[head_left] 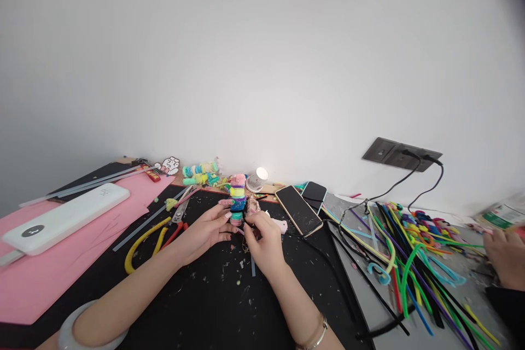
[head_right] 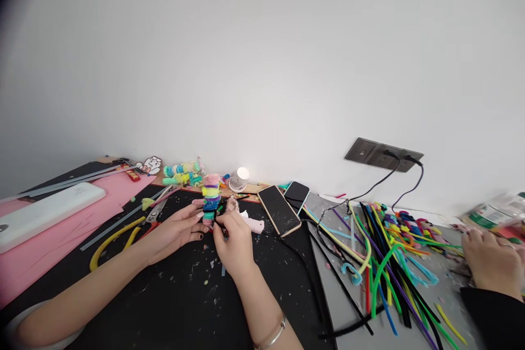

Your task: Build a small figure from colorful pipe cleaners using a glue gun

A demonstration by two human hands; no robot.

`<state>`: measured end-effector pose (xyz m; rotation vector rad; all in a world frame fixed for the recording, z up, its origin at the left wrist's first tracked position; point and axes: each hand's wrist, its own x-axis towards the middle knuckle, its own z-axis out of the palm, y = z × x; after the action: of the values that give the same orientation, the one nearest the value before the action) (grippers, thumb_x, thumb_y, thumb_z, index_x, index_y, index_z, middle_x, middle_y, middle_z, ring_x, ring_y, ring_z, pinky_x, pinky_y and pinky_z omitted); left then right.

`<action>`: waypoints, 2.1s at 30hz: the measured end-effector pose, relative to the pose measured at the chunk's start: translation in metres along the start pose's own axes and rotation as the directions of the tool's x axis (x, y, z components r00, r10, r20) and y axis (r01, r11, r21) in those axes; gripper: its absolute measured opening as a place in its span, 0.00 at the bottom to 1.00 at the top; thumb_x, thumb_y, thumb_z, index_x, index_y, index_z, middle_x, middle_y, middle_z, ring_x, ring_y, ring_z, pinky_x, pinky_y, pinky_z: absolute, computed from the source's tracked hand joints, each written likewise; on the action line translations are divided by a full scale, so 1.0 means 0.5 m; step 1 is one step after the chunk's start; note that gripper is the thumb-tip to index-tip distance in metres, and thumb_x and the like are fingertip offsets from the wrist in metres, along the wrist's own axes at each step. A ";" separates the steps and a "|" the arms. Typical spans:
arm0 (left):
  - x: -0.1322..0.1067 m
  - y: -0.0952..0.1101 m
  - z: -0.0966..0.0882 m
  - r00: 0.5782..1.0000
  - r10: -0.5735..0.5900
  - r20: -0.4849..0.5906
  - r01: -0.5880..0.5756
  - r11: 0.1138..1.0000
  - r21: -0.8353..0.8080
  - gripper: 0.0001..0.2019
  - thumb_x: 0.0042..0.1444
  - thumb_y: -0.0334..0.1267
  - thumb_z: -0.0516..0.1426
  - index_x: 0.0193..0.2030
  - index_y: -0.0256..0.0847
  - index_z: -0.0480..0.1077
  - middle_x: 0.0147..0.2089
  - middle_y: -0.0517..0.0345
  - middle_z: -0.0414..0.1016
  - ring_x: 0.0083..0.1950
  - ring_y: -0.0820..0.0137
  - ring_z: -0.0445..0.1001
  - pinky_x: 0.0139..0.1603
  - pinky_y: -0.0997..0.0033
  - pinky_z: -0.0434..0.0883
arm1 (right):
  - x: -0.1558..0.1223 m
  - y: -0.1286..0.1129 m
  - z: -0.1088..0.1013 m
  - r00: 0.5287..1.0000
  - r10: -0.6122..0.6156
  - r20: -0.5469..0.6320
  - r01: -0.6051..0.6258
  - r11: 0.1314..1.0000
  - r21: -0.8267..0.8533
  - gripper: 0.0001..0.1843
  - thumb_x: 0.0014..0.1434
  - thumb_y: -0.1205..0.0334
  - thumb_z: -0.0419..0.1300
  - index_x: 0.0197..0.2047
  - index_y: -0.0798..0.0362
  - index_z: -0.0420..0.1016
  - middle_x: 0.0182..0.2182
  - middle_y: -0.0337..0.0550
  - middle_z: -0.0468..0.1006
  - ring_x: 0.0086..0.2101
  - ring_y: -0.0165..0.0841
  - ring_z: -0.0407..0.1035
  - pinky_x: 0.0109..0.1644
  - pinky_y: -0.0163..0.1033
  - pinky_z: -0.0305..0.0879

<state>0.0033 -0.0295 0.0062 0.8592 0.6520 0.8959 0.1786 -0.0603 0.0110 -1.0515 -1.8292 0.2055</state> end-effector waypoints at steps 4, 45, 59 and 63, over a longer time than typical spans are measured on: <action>0.004 0.001 -0.001 1.000 0.011 0.011 -0.010 0.999 -0.050 0.11 0.57 0.40 0.63 0.45 0.43 0.70 0.37 0.57 0.75 0.40 0.68 0.77 0.42 0.69 0.69 | -0.002 0.001 0.001 1.000 -0.016 0.024 0.016 1.000 -0.007 0.08 0.62 0.69 0.53 0.33 0.51 0.72 0.28 0.43 0.72 0.29 0.33 0.67 0.32 0.35 0.62; 0.016 0.012 -0.026 0.979 0.135 -0.154 -0.145 0.988 -0.058 0.13 0.53 0.38 0.66 0.44 0.42 0.70 0.31 0.61 0.68 0.32 0.72 0.69 0.36 0.72 0.70 | 0.011 0.047 -0.034 0.823 0.559 0.105 -0.397 0.697 -0.597 0.24 0.48 0.69 0.57 0.50 0.49 0.73 0.44 0.48 0.76 0.49 0.46 0.66 0.49 0.50 0.54; 0.011 0.017 -0.029 0.989 0.103 -0.108 -0.125 0.968 -0.219 0.05 0.58 0.29 0.61 0.38 0.41 0.69 0.31 0.60 0.64 0.29 0.74 0.64 0.31 0.73 0.69 | 0.015 0.045 -0.033 0.884 0.467 -0.023 -0.452 0.866 0.215 0.14 0.56 0.55 0.61 0.40 0.54 0.81 0.35 0.46 0.82 0.37 0.41 0.74 0.43 0.41 0.69; 0.013 0.020 -0.026 0.989 0.113 -0.094 -0.133 0.960 -0.248 0.06 0.56 0.26 0.61 0.35 0.40 0.69 0.30 0.60 0.65 0.28 0.75 0.64 0.32 0.73 0.69 | 0.014 0.034 -0.028 0.883 0.461 0.083 -0.454 0.800 0.392 0.18 0.53 0.53 0.64 0.43 0.56 0.81 0.30 0.45 0.80 0.34 0.40 0.73 0.38 0.41 0.71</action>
<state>-0.0078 -0.0158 0.0076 0.6417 0.5416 1.1050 0.1986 -0.0489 0.0137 -1.1724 -1.3996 0.8289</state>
